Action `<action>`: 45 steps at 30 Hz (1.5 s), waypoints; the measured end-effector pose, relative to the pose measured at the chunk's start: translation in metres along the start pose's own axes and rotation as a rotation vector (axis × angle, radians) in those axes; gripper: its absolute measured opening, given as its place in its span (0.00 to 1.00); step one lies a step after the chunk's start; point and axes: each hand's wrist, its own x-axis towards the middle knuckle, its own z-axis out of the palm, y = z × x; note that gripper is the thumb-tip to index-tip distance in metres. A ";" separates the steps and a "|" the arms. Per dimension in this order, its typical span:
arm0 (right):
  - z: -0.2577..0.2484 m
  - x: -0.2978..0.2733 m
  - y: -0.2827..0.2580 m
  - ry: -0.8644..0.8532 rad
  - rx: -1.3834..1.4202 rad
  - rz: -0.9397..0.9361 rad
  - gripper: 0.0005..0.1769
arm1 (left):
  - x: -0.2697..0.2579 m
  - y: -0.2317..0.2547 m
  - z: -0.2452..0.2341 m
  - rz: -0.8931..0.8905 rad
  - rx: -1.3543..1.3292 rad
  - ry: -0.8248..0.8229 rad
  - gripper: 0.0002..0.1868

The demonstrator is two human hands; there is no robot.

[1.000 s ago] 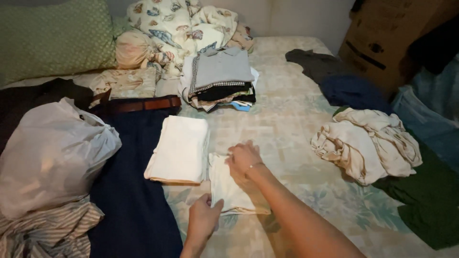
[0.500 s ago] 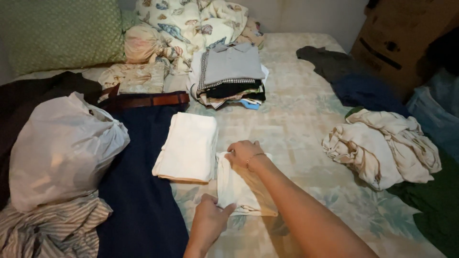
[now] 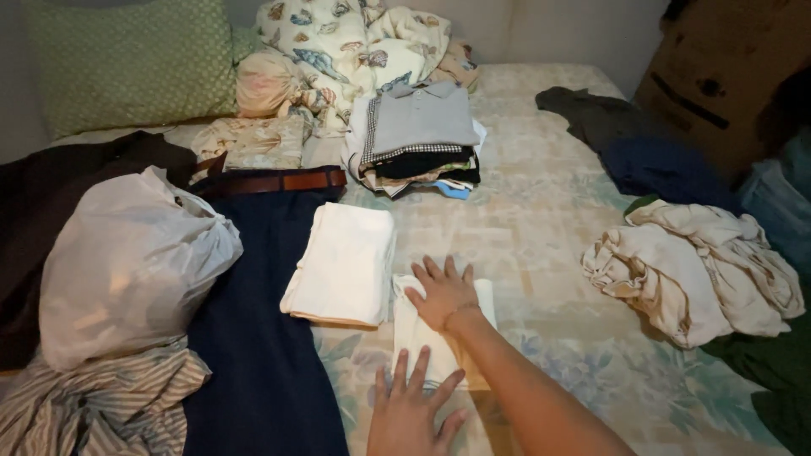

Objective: Folding various pieces of laundry including tank tops and shirts on a bed.

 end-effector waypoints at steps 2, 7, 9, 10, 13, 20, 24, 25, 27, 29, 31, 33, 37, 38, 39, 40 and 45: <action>0.008 0.003 0.002 -0.019 0.003 -0.001 0.37 | 0.003 -0.005 -0.012 0.002 -0.068 0.027 0.28; -0.001 -0.005 0.004 -0.018 0.041 -0.014 0.37 | 0.022 -0.044 -0.055 -0.115 -0.337 0.190 0.18; -0.014 -0.018 0.006 0.117 0.069 -0.034 0.36 | 0.036 -0.077 -0.059 -0.024 0.000 0.392 0.25; -0.011 -0.023 0.015 0.115 0.067 -0.030 0.36 | 0.042 -0.089 -0.059 -0.023 -0.004 0.390 0.25; -0.012 -0.038 0.038 0.341 0.157 0.047 0.32 | 0.058 -0.122 -0.061 0.070 0.156 0.355 0.37; 0.013 -0.089 0.076 0.043 0.373 0.513 0.34 | 0.067 -0.134 -0.054 0.075 0.085 0.288 0.26; 0.028 -0.077 0.080 -0.207 0.460 0.430 0.39 | 0.066 -0.136 -0.045 0.033 0.001 0.366 0.19; 0.035 -0.072 0.087 -0.206 0.462 0.430 0.39 | 0.068 -0.140 -0.041 0.034 0.003 0.366 0.19; 0.049 -0.063 0.101 -0.068 0.506 0.439 0.35 | 0.070 -0.147 -0.033 0.056 -0.041 0.413 0.18; 0.058 -0.070 0.101 -0.101 0.716 0.429 0.30 | 0.071 -0.146 -0.036 -0.044 -0.136 0.416 0.19; 0.054 -0.082 0.093 -0.128 0.923 0.413 0.26 | 0.077 -0.146 -0.042 -0.140 -0.233 0.422 0.20; 0.044 -0.103 0.075 -0.313 1.741 0.560 0.27 | 0.082 -0.147 -0.048 -0.429 -0.466 0.417 0.22; 0.034 -0.116 0.058 -0.287 1.963 0.449 0.30 | 0.075 -0.148 -0.045 -0.372 -0.493 0.412 0.23; 0.032 -0.116 0.055 -0.249 1.944 0.471 0.28 | 0.070 -0.143 -0.051 -0.166 -0.307 0.417 0.27; 0.031 -0.117 0.052 -0.212 1.925 0.492 0.26 | 0.064 -0.138 -0.057 0.039 -0.121 0.413 0.33; 0.040 -0.114 0.057 -0.212 1.924 0.494 0.26 | 0.062 -0.138 -0.057 0.039 -0.121 0.412 0.33; 0.055 -0.105 0.062 -0.217 1.927 0.388 0.22 | 0.070 -0.151 -0.047 0.099 0.096 0.246 0.37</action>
